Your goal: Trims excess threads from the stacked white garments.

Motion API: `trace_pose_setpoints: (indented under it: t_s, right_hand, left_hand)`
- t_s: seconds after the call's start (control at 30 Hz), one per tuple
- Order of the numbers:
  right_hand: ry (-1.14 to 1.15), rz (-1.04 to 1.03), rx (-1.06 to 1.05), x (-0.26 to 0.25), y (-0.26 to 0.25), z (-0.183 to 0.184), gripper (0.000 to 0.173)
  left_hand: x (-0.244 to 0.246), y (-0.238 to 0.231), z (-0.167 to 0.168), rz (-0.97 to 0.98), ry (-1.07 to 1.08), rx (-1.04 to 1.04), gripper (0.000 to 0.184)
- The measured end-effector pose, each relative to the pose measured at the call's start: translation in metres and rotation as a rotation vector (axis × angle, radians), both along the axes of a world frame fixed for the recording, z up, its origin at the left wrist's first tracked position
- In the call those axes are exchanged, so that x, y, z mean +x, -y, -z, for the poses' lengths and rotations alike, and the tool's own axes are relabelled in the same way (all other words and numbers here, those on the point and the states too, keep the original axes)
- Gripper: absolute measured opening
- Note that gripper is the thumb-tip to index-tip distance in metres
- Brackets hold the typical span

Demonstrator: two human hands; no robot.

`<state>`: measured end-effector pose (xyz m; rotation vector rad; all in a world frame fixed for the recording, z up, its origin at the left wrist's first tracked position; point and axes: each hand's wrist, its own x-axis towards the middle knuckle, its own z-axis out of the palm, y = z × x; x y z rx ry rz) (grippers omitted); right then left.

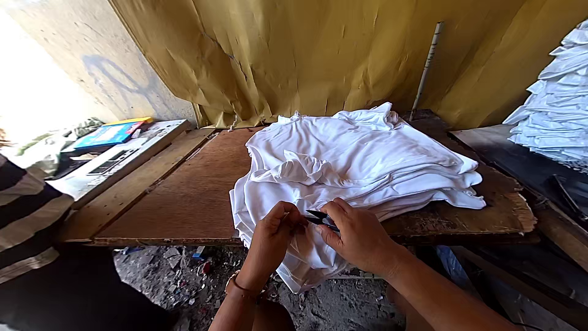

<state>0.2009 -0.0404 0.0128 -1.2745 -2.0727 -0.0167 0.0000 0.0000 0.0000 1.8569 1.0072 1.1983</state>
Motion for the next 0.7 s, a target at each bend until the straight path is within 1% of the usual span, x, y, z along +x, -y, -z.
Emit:
trace_pose_setpoints:
  t_s: [0.07, 0.2, 0.43, 0.47, 0.53, 0.6, 0.63, 0.67, 0.7]
  right_hand:
    - [0.055, 0.043, 0.005, -0.002, 0.0, -0.001, 0.022]
    - [0.081, 0.111, 0.094, -0.009, -0.003, 0.002, 0.021]
    - [0.053, 0.104, 0.145, -0.01, -0.009, 0.008, 0.023]
    - [0.025, 0.096, 0.099, -0.009, -0.009, 0.006, 0.024]
    - [-0.114, 0.061, -0.099, -0.005, -0.008, -0.001, 0.023]
    - [-0.384, 0.011, -0.382, 0.006, -0.011, -0.006, 0.022]
    - [-0.539, -0.014, -0.489, 0.012, -0.014, -0.004, 0.024]
    - [-0.664, -0.037, -0.545, 0.017, -0.016, 0.0, 0.028]
    - [-0.74, -0.051, -0.562, 0.021, -0.017, 0.004, 0.03]
  left_hand:
    - [0.0, 0.001, -0.001, 0.006, 0.018, -0.032, 0.018]
    - [-0.002, 0.003, -0.002, 0.023, 0.035, -0.066, 0.017]
    - [-0.003, 0.004, 0.001, 0.033, 0.034, -0.046, 0.016]
    - [-0.004, 0.004, 0.003, 0.035, 0.04, -0.032, 0.015]
    - [-0.007, 0.008, 0.005, 0.076, 0.084, -0.015, 0.016]
    - [-0.016, 0.02, 0.006, 0.177, 0.148, -0.006, 0.023]
    - [-0.02, 0.028, 0.006, 0.226, 0.164, -0.005, 0.029]
    - [-0.024, 0.034, 0.007, 0.264, 0.132, 0.016, 0.034]
    - [-0.026, 0.04, 0.009, 0.28, 0.043, 0.063, 0.037]
